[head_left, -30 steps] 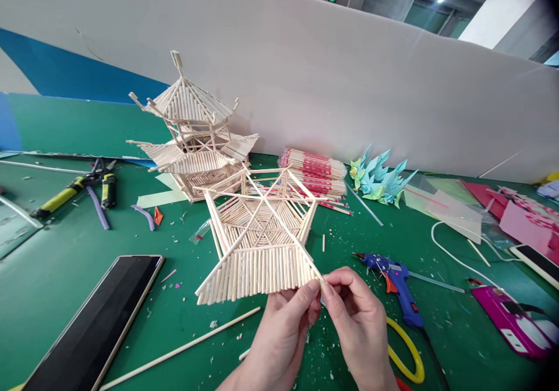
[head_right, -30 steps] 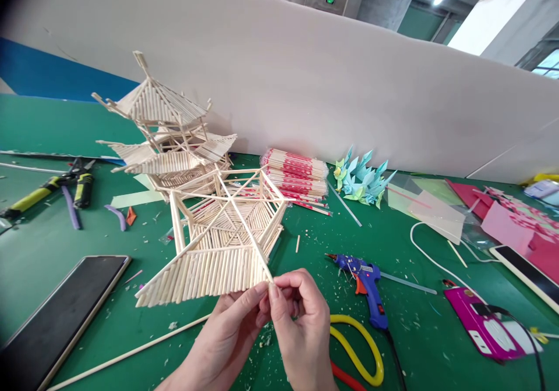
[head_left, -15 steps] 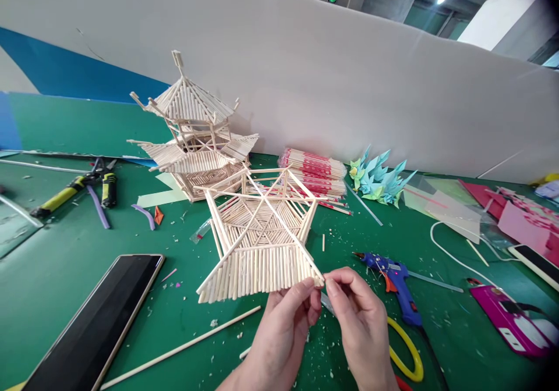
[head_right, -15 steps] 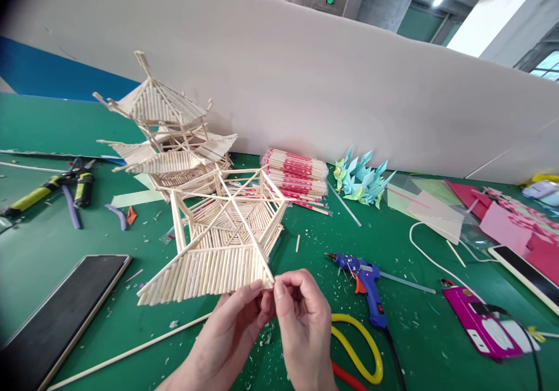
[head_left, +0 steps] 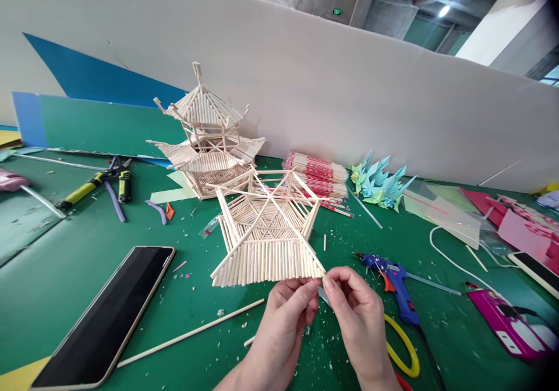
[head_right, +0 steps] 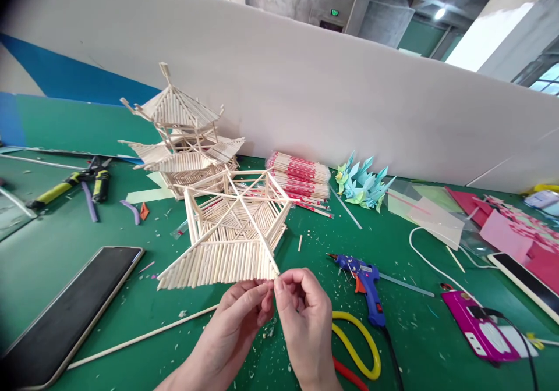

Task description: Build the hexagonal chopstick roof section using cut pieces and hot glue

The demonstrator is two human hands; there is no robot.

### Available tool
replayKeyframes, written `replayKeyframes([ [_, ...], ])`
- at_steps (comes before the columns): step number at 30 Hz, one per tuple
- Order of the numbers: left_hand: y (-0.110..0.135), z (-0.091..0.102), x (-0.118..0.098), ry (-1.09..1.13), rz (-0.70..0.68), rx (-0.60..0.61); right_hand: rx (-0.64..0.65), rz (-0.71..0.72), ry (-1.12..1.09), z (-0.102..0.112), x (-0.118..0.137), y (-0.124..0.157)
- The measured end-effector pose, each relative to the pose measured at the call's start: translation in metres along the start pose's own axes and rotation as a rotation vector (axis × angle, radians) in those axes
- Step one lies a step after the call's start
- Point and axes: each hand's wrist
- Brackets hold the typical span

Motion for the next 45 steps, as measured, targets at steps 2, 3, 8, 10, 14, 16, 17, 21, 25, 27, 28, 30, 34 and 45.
replayKeyframes([
  [2, -0.001, -0.001, -0.001, -0.007, -0.019, 0.012, -0.006, -0.008, 0.013, -0.001, 0.0, -0.001],
  [3, -0.002, -0.002, -0.001, -0.008, -0.025, 0.015, -0.005, -0.012, 0.012, -0.001, 0.0, -0.001],
  [8, -0.005, -0.005, -0.004, 0.004, -0.036, 0.021, -0.002, -0.031, -0.007, -0.001, -0.003, -0.002],
  [10, -0.007, -0.005, -0.003, 0.017, -0.035, 0.018, -0.003, -0.044, -0.008, -0.002, -0.004, -0.002],
  [14, -0.01, -0.005, -0.002, 0.046, -0.033, 0.012, -0.013, -0.021, 0.02, -0.001, -0.004, -0.003],
  [16, -0.01, -0.005, -0.002, 0.058, -0.031, 0.008, -0.008, -0.013, 0.037, -0.001, -0.005, -0.003],
  [17, -0.01, -0.005, -0.002, 0.063, -0.029, 0.006, -0.004, -0.016, 0.043, -0.001, -0.005, -0.003],
  [21, -0.01, -0.005, -0.003, 0.075, -0.023, 0.006, -0.017, -0.024, 0.039, -0.001, -0.008, -0.003],
  [25, -0.01, -0.005, -0.002, 0.087, -0.022, 0.011, -0.012, -0.045, 0.002, -0.001, -0.011, -0.002],
  [27, -0.01, -0.005, -0.002, 0.098, -0.008, 0.003, -0.001, -0.04, -0.024, -0.002, -0.011, -0.002],
  [28, -0.009, -0.005, -0.002, 0.108, -0.004, 0.0, 0.006, -0.036, -0.037, -0.002, -0.01, -0.002],
  [30, -0.009, -0.004, -0.002, 0.123, -0.005, -0.003, 0.03, -0.024, -0.056, -0.003, -0.008, -0.003],
  [34, -0.007, -0.004, -0.003, 0.102, -0.014, 0.009, 0.046, -0.025, -0.071, -0.004, -0.005, -0.004],
  [45, -0.004, -0.007, -0.001, 0.032, -0.006, 0.043, -0.021, 0.084, -0.019, -0.002, -0.007, -0.001],
])
Point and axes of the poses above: each hand's wrist, its own y-axis away from the middle knuckle, its own z-axis out of the back of the hand, x = y × z, and after that the axes turned 13 degrees about -y, right-handed
